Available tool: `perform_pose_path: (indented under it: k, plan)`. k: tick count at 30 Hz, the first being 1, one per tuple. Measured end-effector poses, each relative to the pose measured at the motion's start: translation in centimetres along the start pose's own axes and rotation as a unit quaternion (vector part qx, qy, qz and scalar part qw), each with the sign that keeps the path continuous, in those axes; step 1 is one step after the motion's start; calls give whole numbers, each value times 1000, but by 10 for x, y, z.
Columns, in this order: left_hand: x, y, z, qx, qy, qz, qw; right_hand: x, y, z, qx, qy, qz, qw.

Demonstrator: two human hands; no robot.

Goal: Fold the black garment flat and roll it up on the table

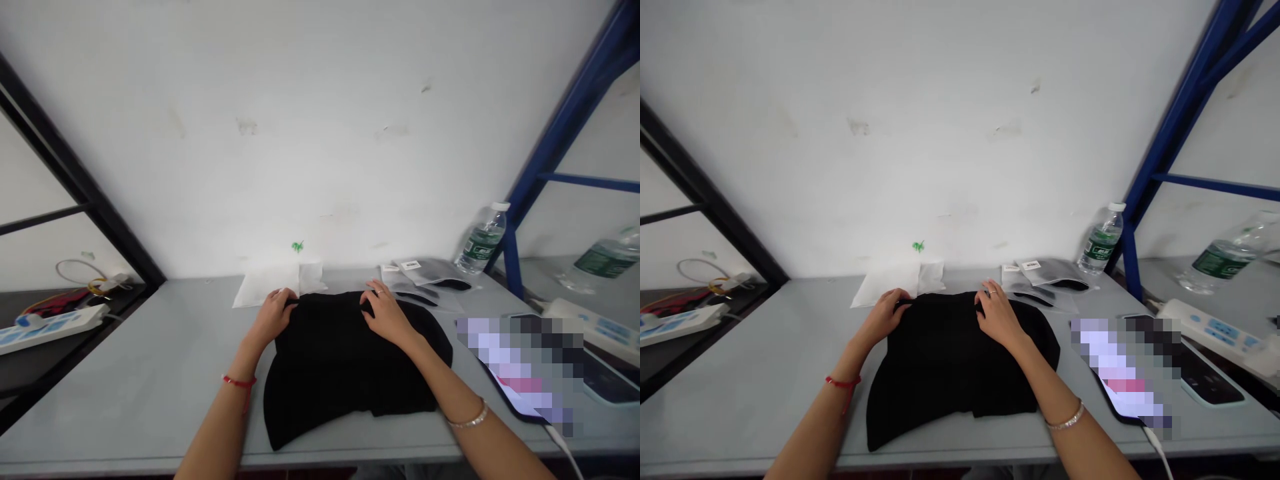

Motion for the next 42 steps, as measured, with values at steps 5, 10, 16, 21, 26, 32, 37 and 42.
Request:
perform_pose_path:
  k: [5,10,16,21,26,32,37,42]
  plan:
    - [7,-9,-2,-15,10,2,1000,10,-10,8,51,4,-18,999]
    - [11,-24,-8,-19,34,-13,999,19,-15,15,65,2,-15,998]
    - [13,-37,-19,11,53,51,997,26,-17,20,63,18,33,997]
    - [-6,-30,-42,43,130,-52,989,26,-15,21,40,38,23,998]
    - [-38,-25,-67,-58,128,8,990,18,-14,16,34,21,27,999]
    - [-48,-34,-78,-106,98,196,970,19,-16,6,2,28,74,997]
    - [-45,-37,-84,-86,98,232,964,29,-16,-16,-48,31,79,995]
    - [-47,-35,-88,-84,95,227,966,38,-24,-54,-99,-4,34,994]
Point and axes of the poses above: each hand's wrist, its own y-axis towards the middle knuckle, its own x-axis out of the back of the hand, z = x × y, the point moved 1 cm from there along y, towards the middle knuckle, and after that the axes turned 1 degree about x, right-handed, at the moved point
